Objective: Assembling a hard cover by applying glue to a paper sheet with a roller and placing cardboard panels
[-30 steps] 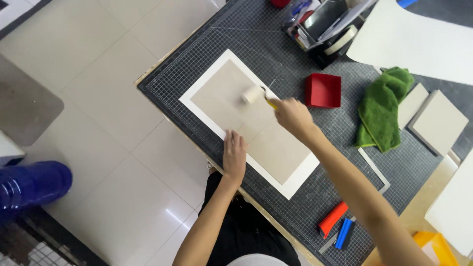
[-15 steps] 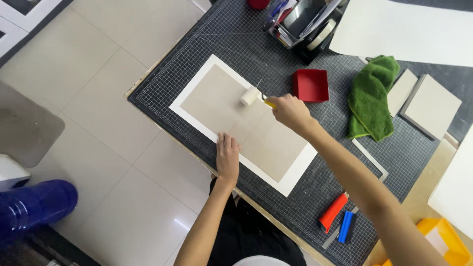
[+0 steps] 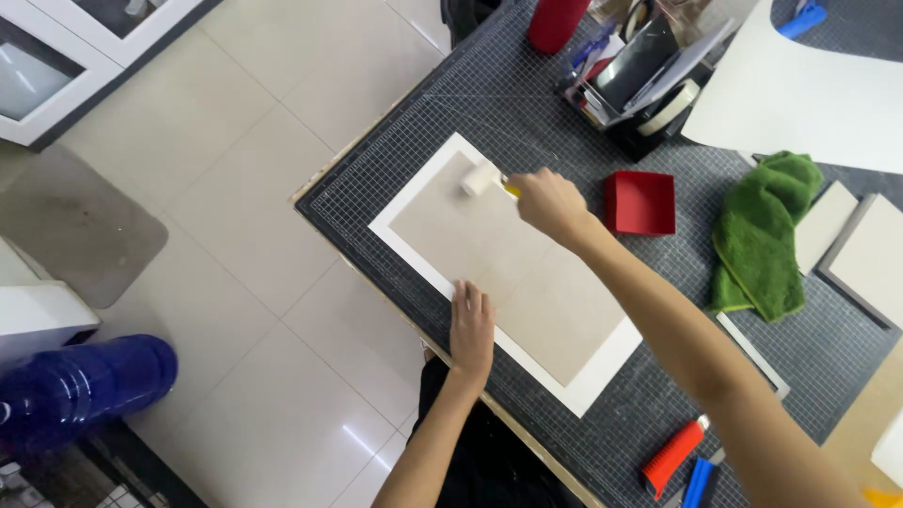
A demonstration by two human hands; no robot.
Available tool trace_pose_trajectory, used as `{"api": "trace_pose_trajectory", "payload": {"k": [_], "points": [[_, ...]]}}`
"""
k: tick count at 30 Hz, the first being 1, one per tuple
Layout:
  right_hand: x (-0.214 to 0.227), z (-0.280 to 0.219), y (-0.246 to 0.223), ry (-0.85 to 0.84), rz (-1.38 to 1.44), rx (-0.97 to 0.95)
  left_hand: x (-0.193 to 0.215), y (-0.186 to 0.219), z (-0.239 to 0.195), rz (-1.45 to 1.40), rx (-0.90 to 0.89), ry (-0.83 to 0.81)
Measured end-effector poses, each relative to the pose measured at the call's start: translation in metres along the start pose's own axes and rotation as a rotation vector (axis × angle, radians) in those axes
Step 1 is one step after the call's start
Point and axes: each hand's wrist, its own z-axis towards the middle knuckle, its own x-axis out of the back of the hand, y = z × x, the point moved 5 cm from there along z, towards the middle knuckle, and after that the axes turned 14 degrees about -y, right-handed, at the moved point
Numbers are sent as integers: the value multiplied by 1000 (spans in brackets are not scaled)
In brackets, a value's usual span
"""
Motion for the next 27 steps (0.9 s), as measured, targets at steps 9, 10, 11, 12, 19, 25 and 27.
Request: {"api": "trace_pose_trajectory", "payload": {"k": [9,10,11,12,19,25,27], "points": [[21,-16,-11,-81,-127,-64,-2,-1,0,5,-22,4],[24,-3,-20,-61,-61,-31,-1,-3,0,2,-17,-5],[26,7,-25,-45,2,-4,0,0,0,-8,-14,-18],[21,16,-24,-46,-3,-5,1,2,1,-13,-13,-17],[30,2,-30,-52,-36,-23,4,-3,1,-53,-31,-59],[20,-19,-33,-59,22,7,-4,-2,0,-77,-41,-19],[22,-36,-34,-133,-46,-31,-8,-1,0,-95,-47,-2]]}}
